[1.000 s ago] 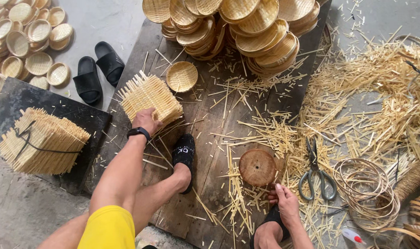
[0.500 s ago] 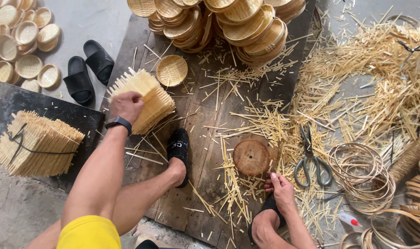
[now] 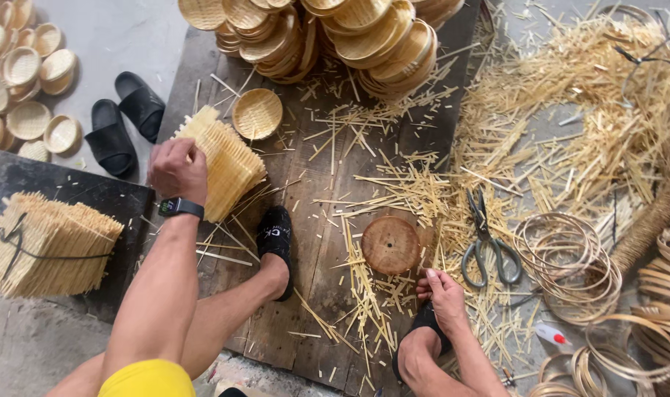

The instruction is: The person sits on the floor weaving bamboo strips into round woven sieve bases, pressing a wooden form into the weave, trimming excess strips with scissors, and fitting woven panels into bamboo rims. Finished round bamboo sieves are stacked in a pile on the workbench.

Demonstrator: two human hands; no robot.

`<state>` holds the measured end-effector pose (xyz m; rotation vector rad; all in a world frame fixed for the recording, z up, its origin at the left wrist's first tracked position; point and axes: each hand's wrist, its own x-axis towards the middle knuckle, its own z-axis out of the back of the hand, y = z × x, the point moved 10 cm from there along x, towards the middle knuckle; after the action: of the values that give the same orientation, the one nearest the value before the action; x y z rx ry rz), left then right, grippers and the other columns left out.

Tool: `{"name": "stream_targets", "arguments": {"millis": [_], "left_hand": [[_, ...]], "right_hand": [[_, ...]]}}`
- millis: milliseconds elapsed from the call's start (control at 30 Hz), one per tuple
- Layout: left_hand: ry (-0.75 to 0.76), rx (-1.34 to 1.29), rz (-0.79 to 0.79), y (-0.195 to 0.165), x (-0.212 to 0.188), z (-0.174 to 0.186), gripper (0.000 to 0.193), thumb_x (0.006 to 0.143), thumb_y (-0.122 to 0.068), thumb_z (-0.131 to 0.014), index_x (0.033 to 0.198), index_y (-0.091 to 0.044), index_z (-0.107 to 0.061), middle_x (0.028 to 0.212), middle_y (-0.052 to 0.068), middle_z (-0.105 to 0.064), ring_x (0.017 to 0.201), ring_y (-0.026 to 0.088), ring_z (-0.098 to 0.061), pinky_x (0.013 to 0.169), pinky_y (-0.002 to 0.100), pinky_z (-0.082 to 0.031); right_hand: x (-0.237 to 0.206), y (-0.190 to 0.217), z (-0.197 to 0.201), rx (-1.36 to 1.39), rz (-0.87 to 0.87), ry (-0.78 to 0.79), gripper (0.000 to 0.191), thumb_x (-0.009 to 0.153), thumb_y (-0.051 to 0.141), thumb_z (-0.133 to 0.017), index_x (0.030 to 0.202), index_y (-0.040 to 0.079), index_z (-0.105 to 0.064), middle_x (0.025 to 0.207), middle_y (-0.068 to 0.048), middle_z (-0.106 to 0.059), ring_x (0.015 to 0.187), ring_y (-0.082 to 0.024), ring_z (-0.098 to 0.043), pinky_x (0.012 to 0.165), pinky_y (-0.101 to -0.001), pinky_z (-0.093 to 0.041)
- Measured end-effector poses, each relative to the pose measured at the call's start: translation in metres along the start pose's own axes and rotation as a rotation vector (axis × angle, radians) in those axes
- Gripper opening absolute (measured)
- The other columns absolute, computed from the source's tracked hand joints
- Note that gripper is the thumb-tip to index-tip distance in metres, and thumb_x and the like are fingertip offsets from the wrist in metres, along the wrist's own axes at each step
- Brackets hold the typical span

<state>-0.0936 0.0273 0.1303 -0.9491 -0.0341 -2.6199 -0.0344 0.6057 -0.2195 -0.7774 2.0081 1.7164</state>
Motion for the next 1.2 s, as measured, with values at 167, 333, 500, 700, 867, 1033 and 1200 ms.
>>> {"name": "stream_targets", "arguments": {"millis": [167, 333, 500, 700, 867, 1033, 1200], "left_hand": [[-0.072, -0.123, -0.289, -0.103, 0.0, 0.013, 0.004, 0.091, -0.005, -0.077, 0.093, -0.008, -0.074, 0.104, 0.007, -0.075, 0.096, 0.023, -0.068, 0.089, 0.039, -0.055], [0.282, 0.044, -0.884, -0.283, -0.157, -0.011, 0.008, 0.099, -0.008, -0.059, 0.101, -0.008, -0.068, 0.081, 0.008, -0.066, 0.064, 0.019, -0.058, 0.048, 0.029, -0.05], [0.65, -0.792, -0.734, -0.34, -0.246, 0.009, 0.028, 0.084, -0.01, -0.075, 0.112, -0.007, -0.07, 0.115, 0.008, -0.072, 0.114, 0.027, -0.062, 0.099, 0.041, -0.049], [0.724, -0.737, 0.2, -0.26, -0.227, -0.077, 0.063, 0.065, -0.017, -0.093, 0.118, -0.001, -0.064, 0.122, 0.017, -0.064, 0.116, 0.03, -0.057, 0.1, 0.044, -0.042], [1.187, -1.082, 0.925, -0.218, -0.297, -0.168, 0.042, 0.072, -0.008, -0.085, 0.111, -0.002, -0.072, 0.104, 0.01, -0.078, 0.092, 0.02, -0.073, 0.088, 0.033, -0.059], [1.219, -1.12, 0.988, -0.208, -0.324, -0.167, 0.044, 0.072, -0.004, -0.087, 0.113, 0.004, -0.073, 0.1, 0.011, -0.077, 0.082, 0.018, -0.072, 0.075, 0.033, -0.059], [1.195, -0.97, 1.0, -0.205, -0.327, -0.15, 0.056, 0.071, -0.008, -0.089, 0.12, 0.006, -0.068, 0.104, 0.012, -0.075, 0.088, 0.019, -0.071, 0.079, 0.032, -0.058]], "right_hand": [[-0.01, 0.024, -0.001, 0.008, -0.006, -0.055, 0.036, 0.103, 0.029, -0.057, 0.116, -0.003, -0.069, 0.087, -0.008, -0.07, 0.074, -0.017, -0.066, 0.065, -0.0294, -0.053], [-0.021, 0.093, -0.026, 0.193, 0.101, 0.113, 0.046, 0.096, 0.036, -0.061, 0.119, -0.003, -0.065, 0.094, -0.006, -0.073, 0.082, -0.015, -0.07, 0.072, -0.0279, -0.059], [-0.005, 0.109, -0.04, -0.101, 0.061, -0.028, 0.042, 0.082, 0.011, -0.08, 0.119, -0.002, -0.063, 0.102, -0.008, -0.075, 0.086, -0.013, -0.07, 0.078, -0.0272, -0.059], [0.004, 0.097, -0.037, -0.142, 0.117, -0.041, 0.031, 0.082, 0.011, -0.083, 0.108, 0.002, -0.068, 0.096, -0.006, -0.076, 0.082, -0.011, -0.07, 0.073, -0.0249, -0.059], [0.004, 0.094, -0.034, -0.263, 0.189, -0.095, 0.03, 0.081, 0.013, -0.085, 0.105, 0.0, -0.072, 0.089, -0.006, -0.076, 0.076, -0.009, -0.066, 0.067, -0.0258, -0.055], [-0.008, 0.092, -0.026, -0.348, 0.211, -0.184, 0.035, 0.076, 0.016, -0.086, 0.105, 0.0, -0.073, 0.088, -0.003, -0.077, 0.077, -0.008, -0.069, 0.069, -0.0265, -0.058], [-0.023, 0.091, -0.013, -0.28, 0.18, -0.181, 0.047, 0.077, 0.02, -0.089, 0.113, 0.001, -0.067, 0.091, -0.006, -0.071, 0.078, -0.01, -0.064, 0.071, -0.0281, -0.056]]}}
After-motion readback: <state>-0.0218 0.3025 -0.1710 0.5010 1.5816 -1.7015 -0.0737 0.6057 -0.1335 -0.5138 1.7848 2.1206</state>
